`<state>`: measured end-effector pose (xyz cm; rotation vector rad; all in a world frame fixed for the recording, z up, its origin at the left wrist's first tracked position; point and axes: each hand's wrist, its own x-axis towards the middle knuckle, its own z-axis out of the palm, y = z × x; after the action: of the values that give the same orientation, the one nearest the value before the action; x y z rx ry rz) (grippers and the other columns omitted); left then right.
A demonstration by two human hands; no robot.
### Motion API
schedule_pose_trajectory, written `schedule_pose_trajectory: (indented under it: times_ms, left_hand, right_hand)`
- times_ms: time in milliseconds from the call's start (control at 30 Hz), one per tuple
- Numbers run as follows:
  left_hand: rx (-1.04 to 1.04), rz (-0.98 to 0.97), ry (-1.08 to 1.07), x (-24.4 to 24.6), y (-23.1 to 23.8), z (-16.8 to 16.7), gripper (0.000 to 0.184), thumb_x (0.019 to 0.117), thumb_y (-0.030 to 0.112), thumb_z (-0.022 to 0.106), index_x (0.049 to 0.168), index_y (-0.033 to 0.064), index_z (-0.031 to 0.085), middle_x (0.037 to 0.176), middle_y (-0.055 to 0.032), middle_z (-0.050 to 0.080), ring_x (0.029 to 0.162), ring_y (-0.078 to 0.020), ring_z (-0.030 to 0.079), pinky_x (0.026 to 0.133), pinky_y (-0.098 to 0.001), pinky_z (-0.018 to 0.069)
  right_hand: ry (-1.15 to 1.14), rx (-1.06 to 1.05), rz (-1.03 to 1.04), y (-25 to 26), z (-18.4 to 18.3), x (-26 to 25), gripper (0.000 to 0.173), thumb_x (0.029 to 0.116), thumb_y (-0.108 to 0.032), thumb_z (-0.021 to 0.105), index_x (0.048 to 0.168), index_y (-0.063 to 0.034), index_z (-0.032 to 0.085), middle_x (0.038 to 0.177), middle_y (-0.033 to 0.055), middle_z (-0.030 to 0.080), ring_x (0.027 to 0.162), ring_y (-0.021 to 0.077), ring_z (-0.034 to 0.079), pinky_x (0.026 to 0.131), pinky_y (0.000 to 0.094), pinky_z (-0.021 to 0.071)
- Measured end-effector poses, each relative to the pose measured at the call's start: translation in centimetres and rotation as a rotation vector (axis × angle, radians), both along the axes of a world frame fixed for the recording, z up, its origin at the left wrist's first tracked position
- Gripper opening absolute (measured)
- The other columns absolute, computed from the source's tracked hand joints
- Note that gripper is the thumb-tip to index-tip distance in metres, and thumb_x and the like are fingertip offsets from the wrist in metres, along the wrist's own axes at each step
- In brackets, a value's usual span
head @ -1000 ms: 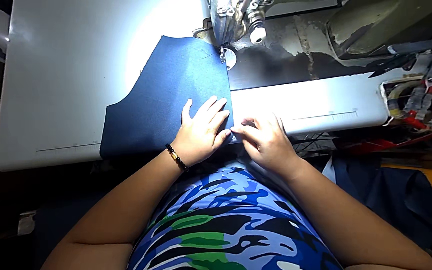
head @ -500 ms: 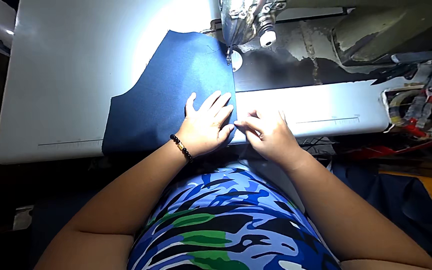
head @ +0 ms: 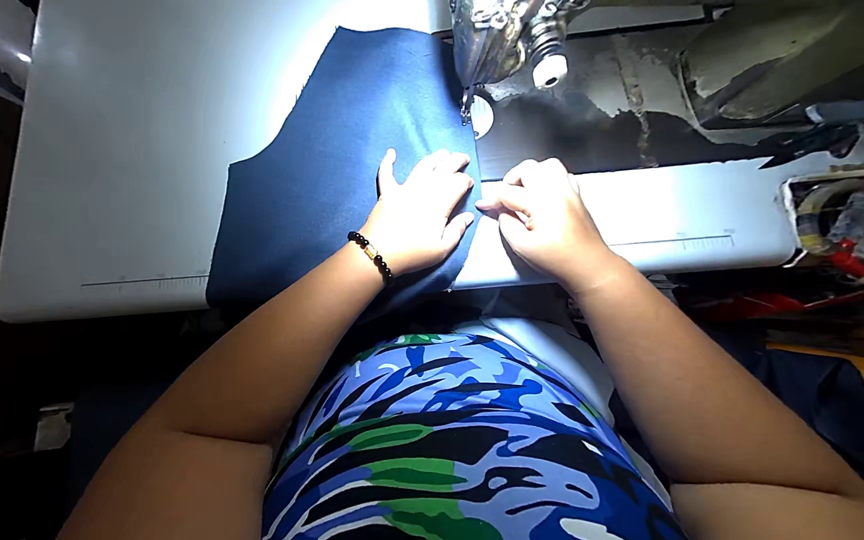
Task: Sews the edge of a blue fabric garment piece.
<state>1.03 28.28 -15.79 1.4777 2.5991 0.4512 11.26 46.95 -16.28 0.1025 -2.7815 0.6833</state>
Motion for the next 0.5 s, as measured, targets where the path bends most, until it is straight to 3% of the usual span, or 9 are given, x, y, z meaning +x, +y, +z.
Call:
schedule_pose_trajectory:
  times_ms: [500]
  left_hand:
    - [-0.014,-0.022,0.025,-2.3,0.6,0.1,0.050,0.1020,0.042,0.040,0.139,0.0148,0.060,0.158,-0.0036,0.045,0.154,-0.0286,0.030,0.112,-0.0800,0.0098]
  right_hand:
    - [-0.069,0.024,0.050,1.1,0.8,-2.6,0.030,0.0939,-0.012,0.053,0.107,-0.0158,0.080,0.108,0.0131,0.065,0.111,0.0349,0.057,0.091,0.0540,0.0415]
